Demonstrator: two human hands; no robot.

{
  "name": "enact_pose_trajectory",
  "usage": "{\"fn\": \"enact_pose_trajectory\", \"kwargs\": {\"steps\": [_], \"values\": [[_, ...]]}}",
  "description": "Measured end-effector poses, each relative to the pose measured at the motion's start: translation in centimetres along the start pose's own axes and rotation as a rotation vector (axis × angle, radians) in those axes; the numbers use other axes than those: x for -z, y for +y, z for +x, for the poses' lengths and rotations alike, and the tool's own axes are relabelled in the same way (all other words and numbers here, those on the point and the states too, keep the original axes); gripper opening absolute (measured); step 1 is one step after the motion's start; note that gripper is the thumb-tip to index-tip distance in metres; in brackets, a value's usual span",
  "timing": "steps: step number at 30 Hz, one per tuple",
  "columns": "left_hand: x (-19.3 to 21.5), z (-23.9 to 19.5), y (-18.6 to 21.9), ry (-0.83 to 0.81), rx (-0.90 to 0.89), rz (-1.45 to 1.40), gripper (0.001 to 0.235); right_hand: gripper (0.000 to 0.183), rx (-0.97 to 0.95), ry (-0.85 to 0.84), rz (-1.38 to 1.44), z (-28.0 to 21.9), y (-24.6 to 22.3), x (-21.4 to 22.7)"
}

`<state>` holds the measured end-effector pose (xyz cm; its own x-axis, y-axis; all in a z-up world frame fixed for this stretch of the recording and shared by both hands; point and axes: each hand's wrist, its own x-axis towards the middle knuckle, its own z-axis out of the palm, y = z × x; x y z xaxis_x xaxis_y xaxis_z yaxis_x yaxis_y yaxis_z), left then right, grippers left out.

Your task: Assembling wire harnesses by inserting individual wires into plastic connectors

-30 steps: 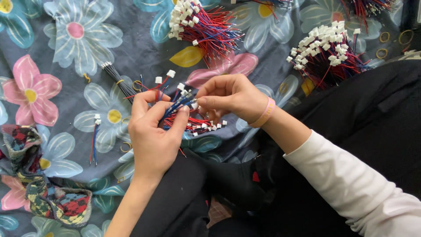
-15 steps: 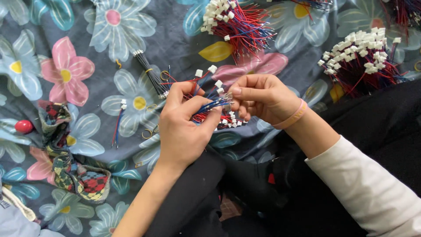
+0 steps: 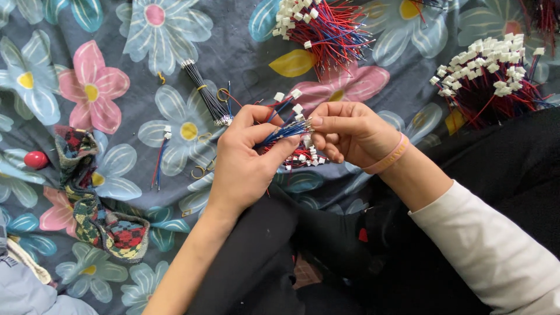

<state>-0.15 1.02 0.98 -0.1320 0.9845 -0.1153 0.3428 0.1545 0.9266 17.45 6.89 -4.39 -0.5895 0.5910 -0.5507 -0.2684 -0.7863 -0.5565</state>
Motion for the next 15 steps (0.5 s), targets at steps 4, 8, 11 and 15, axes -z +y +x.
{"fn": "enact_pose_trajectory", "kwargs": {"steps": [4,8,11,15], "values": [[0.13,0.13,-0.48,-0.045,0.03,-0.023,0.007,0.016,-0.009,-0.004,-0.01,0.08,0.17,0.25],[0.58,0.27,-0.56,-0.108,0.04,-0.051,0.006,0.012,-0.026,-0.043,0.082,-0.17,-0.14,-0.01],[0.58,0.19,-0.14,-0.116,0.032,-0.056,0.004,0.009,-0.046,-0.059,0.138,-0.19,-0.14,-0.01],[0.7,0.16,0.23,-0.106,0.019,-0.079,0.005,0.007,-0.052,-0.062,0.154,-0.05,0.07,-0.15]]}}
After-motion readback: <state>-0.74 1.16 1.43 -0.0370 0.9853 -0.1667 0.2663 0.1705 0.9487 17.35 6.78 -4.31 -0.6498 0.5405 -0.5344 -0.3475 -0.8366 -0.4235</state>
